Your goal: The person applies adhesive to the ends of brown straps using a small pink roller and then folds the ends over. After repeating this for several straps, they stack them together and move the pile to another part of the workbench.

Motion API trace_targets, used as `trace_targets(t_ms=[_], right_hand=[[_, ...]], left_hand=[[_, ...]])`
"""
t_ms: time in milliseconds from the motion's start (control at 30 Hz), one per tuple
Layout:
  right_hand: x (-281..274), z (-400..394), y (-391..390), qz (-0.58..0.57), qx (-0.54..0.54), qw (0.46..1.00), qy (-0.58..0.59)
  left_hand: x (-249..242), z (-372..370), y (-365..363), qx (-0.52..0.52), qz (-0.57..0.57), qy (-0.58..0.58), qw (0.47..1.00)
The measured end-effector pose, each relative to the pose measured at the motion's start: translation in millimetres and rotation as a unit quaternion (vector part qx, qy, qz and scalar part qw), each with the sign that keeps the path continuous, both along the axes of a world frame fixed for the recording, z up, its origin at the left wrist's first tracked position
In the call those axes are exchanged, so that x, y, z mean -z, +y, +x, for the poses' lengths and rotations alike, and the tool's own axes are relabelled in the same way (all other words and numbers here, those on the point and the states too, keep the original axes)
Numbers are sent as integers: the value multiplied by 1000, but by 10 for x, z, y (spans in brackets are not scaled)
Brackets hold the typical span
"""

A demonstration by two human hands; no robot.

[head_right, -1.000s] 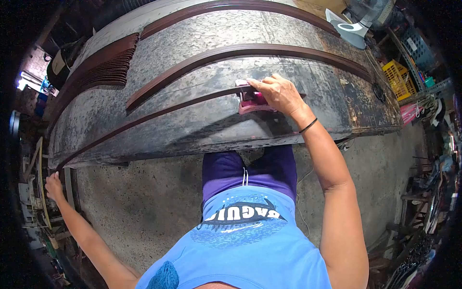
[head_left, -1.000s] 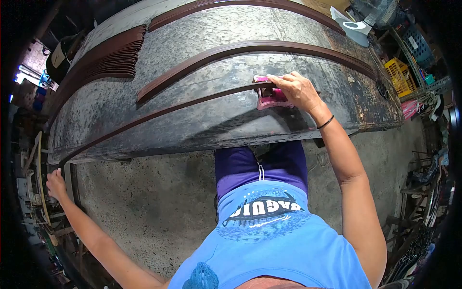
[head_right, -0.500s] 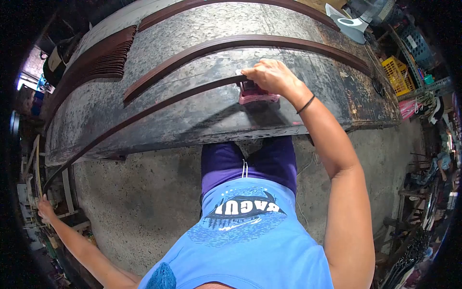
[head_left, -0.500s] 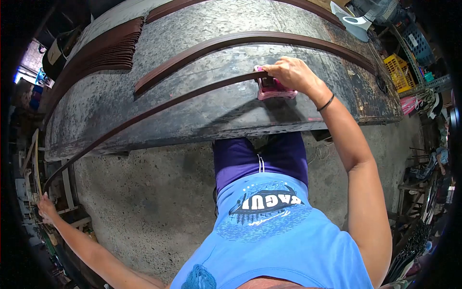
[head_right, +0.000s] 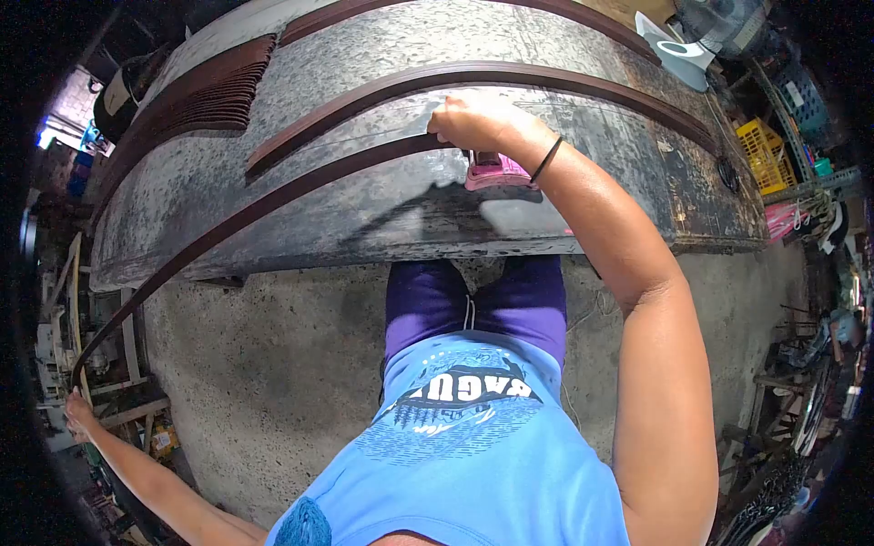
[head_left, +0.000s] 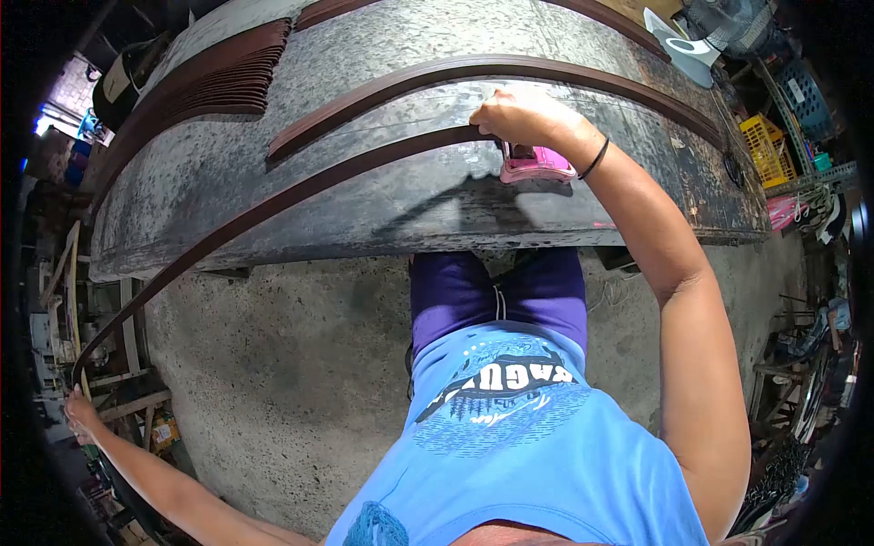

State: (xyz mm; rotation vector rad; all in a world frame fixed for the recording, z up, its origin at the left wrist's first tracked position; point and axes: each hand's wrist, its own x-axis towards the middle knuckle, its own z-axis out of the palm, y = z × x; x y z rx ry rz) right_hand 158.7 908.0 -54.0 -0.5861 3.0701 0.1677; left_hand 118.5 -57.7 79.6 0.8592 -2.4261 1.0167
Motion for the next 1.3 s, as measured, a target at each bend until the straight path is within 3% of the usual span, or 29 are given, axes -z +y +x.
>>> trace_targets(t_ms=[167, 233, 433, 500, 533, 567, 667, 800, 900, 933, 1000, 1033, 1100, 1233, 1300], right_hand=[[-60, -9, -90, -17, 2, 1000, -11], [-57, -43, -134, -47, 33, 998, -40], [-176, 72, -159, -66, -41, 996, 46], [-286, 189, -3, -48, -6, 998, 30], [-299, 298, 182, -64, -25, 995, 77], [-330, 418, 368, -78, -43, 988, 124], [-651, 960, 818, -107, 86, 983, 119], [-925, 1860, 1763, -134, 200, 956, 165], [-1095, 2792, 2581, -102, 339, 917, 184], [-1116, 3170, 2844, -66, 374, 898, 220], [-1162, 3955, 3271, 11, 468, 844, 261], [-1199, 4370, 3458, 51, 525, 807, 264], [-1280, 5398, 4026, 123, 533, 798, 252], [-1400, 6644, 3845, 258, 568, 730, 281], [-1453, 6979, 3540, 280, 573, 706, 309]], left_hand=[[-198, 144, 296, -38, 15, -22, 999], [-218, 198, 112, 5, -14, 7, 1000], [-402, 299, -136, 72, -42, 34, 996], [-467, 269, -125, 120, -52, 39, 991], [-481, 196, -73, 148, -50, 39, 987], [-472, 92, -7, 172, -44, 36, 983], [-359, -454, 412, 220, 107, -31, 969], [-153, -753, 2497, 461, 198, -115, 857], [-75, -754, 4081, 539, 288, -191, 768], [-1, -786, 4467, 594, 295, -202, 721], [42, -683, 5340, 607, 280, -251, 700], [93, -689, 5686, 642, 266, -281, 662], [180, -649, 6379, 681, 279, -338, 587], [456, -519, 7623, 769, 262, -376, 446], [600, -438, 8189, 768, 266, -397, 427]])
